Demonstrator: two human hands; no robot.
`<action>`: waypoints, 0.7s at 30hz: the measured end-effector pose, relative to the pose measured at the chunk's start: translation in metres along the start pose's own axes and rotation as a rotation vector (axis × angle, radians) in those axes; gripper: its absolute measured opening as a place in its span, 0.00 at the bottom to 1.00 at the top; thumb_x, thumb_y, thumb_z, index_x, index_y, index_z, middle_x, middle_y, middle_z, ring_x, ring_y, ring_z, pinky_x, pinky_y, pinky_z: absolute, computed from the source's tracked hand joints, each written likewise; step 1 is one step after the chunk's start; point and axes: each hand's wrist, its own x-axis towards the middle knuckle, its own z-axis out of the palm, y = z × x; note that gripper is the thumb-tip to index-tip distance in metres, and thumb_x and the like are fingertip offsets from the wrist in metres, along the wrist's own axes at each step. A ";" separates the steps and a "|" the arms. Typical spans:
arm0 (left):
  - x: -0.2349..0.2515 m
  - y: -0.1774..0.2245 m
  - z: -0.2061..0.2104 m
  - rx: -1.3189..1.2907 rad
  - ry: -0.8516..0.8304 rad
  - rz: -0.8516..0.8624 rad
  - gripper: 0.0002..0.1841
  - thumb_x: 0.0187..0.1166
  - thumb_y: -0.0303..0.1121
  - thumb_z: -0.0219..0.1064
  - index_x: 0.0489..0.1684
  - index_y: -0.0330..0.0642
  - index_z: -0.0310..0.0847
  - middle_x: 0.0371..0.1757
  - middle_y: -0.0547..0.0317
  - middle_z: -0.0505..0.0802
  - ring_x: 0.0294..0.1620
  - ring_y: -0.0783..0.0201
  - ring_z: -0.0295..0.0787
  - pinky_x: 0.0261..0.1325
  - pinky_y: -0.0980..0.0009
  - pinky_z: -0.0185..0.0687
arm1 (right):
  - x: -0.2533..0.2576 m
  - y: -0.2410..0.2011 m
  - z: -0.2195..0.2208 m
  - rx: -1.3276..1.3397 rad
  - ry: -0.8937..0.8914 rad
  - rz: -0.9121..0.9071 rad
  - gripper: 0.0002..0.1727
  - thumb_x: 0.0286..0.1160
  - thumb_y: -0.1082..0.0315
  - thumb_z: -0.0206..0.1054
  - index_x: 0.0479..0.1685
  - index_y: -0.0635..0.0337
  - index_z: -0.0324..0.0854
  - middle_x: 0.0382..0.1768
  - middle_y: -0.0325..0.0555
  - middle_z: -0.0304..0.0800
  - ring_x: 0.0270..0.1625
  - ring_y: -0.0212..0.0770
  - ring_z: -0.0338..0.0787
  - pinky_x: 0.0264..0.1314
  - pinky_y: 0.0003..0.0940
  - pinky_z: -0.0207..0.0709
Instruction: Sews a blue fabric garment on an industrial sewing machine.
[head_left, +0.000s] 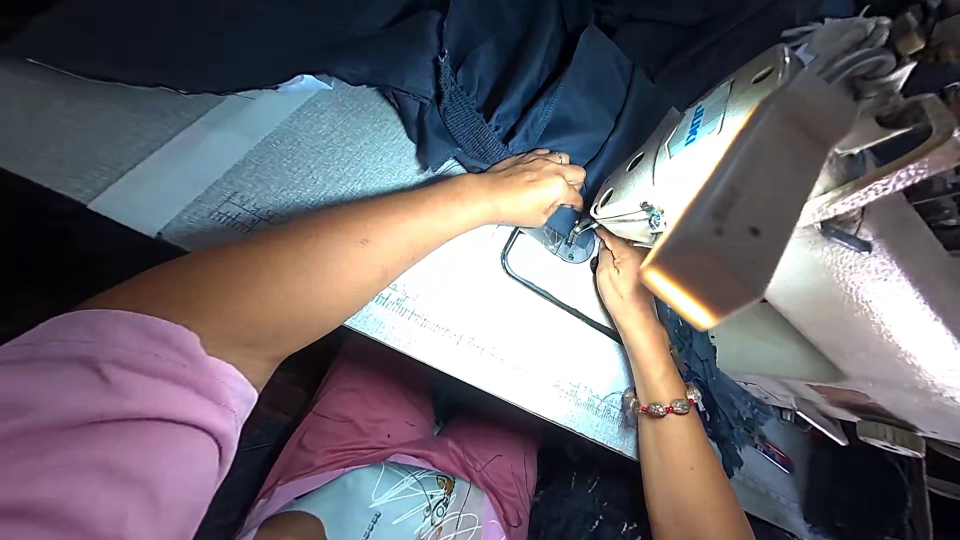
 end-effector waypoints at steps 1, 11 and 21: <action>0.001 0.000 0.000 0.005 -0.004 -0.015 0.15 0.81 0.28 0.55 0.46 0.50 0.92 0.44 0.54 0.88 0.52 0.51 0.85 0.59 0.53 0.77 | 0.000 0.000 0.000 -0.004 -0.011 0.016 0.21 0.92 0.63 0.52 0.75 0.54 0.82 0.70 0.60 0.85 0.74 0.59 0.82 0.77 0.64 0.68; 0.003 0.002 0.000 -0.008 0.045 -0.039 0.15 0.83 0.28 0.55 0.48 0.49 0.92 0.42 0.53 0.88 0.50 0.49 0.86 0.59 0.50 0.78 | -0.080 -0.001 -0.026 -0.077 0.043 -0.465 0.20 0.74 0.69 0.60 0.59 0.50 0.93 0.57 0.56 0.91 0.56 0.58 0.89 0.55 0.52 0.78; 0.007 0.002 -0.001 -0.151 0.054 -0.231 0.13 0.78 0.42 0.69 0.36 0.41 0.90 0.41 0.48 0.87 0.50 0.47 0.87 0.59 0.47 0.80 | -0.094 0.006 -0.018 0.040 -0.017 -0.506 0.20 0.70 0.71 0.62 0.57 0.51 0.94 0.55 0.56 0.91 0.56 0.53 0.89 0.58 0.41 0.82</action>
